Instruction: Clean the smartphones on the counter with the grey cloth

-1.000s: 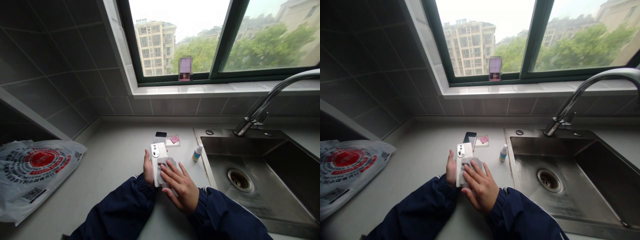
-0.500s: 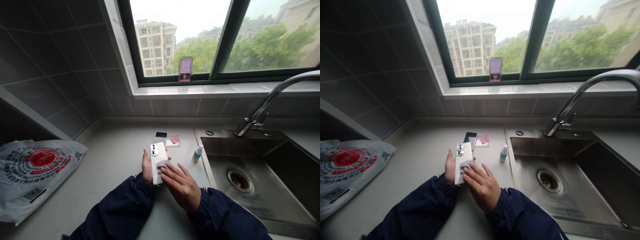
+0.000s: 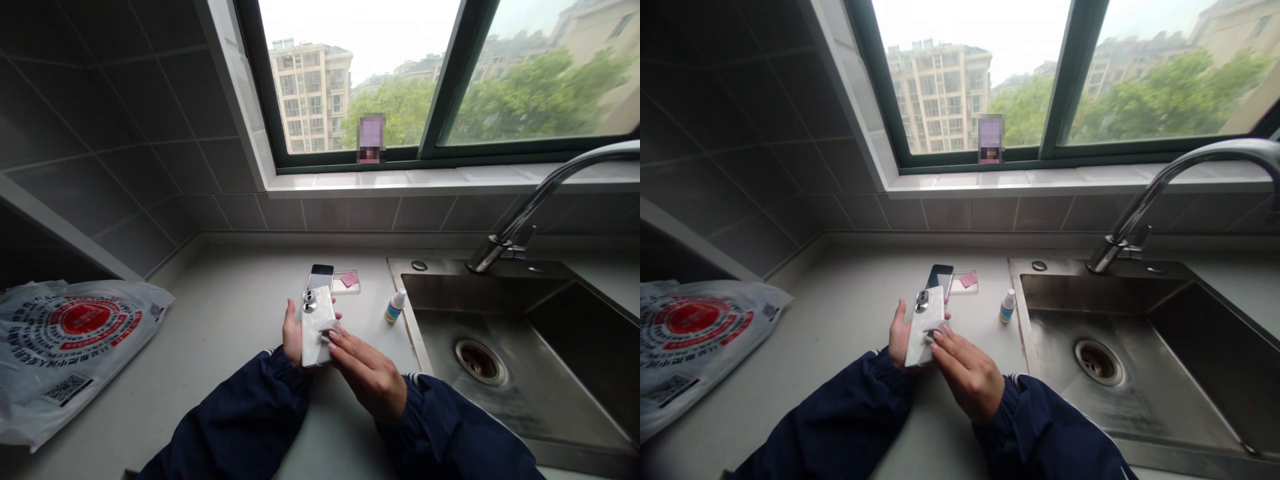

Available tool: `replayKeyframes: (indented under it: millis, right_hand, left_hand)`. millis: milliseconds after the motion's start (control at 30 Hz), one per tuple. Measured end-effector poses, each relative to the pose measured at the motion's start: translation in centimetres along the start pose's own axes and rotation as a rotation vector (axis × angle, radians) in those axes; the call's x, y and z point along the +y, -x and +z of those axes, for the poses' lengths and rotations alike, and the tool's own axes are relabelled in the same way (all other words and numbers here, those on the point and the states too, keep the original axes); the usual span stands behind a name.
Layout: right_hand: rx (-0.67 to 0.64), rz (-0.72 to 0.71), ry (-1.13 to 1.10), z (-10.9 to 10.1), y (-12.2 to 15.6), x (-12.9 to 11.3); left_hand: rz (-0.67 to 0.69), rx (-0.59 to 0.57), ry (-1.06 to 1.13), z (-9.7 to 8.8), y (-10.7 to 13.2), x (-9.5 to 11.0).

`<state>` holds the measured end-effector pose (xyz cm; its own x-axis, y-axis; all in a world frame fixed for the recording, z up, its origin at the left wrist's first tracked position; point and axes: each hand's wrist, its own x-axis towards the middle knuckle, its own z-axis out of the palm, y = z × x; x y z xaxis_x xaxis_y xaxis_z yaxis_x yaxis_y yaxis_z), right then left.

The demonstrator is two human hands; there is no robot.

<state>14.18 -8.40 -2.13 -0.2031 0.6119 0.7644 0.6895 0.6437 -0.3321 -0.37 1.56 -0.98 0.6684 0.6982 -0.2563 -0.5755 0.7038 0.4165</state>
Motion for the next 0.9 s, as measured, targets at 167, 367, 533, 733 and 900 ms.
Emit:
replayKeyframes:
  millis: [167, 367, 533, 733, 900]
  right_hand:
    - [0.024, 0.025, -0.045, 0.1, 0.0, -0.1]
    - [-0.119, 0.036, 0.046, 0.5, 0.3, 0.1]
    - [-0.286, 0.095, 0.097, 0.5, 0.5, 0.0]
    - [-0.303, 0.181, 0.078, 0.2, 0.4, 0.0]
    - [-0.232, 0.216, -0.036, 0.2, 0.4, 0.4]
  left_hand:
    - [0.019, -0.006, -0.018, -0.3, -0.1, 0.0]
    - [0.036, 0.027, -0.006, 0.3, -0.1, -0.3]
    - [0.036, 0.024, 0.016, 1.2, -0.1, -1.1]
    - [-0.022, -0.042, 0.066, 2.0, 0.2, -1.8]
    - [-0.01, -0.049, 0.051, 1.9, 0.2, -2.0]
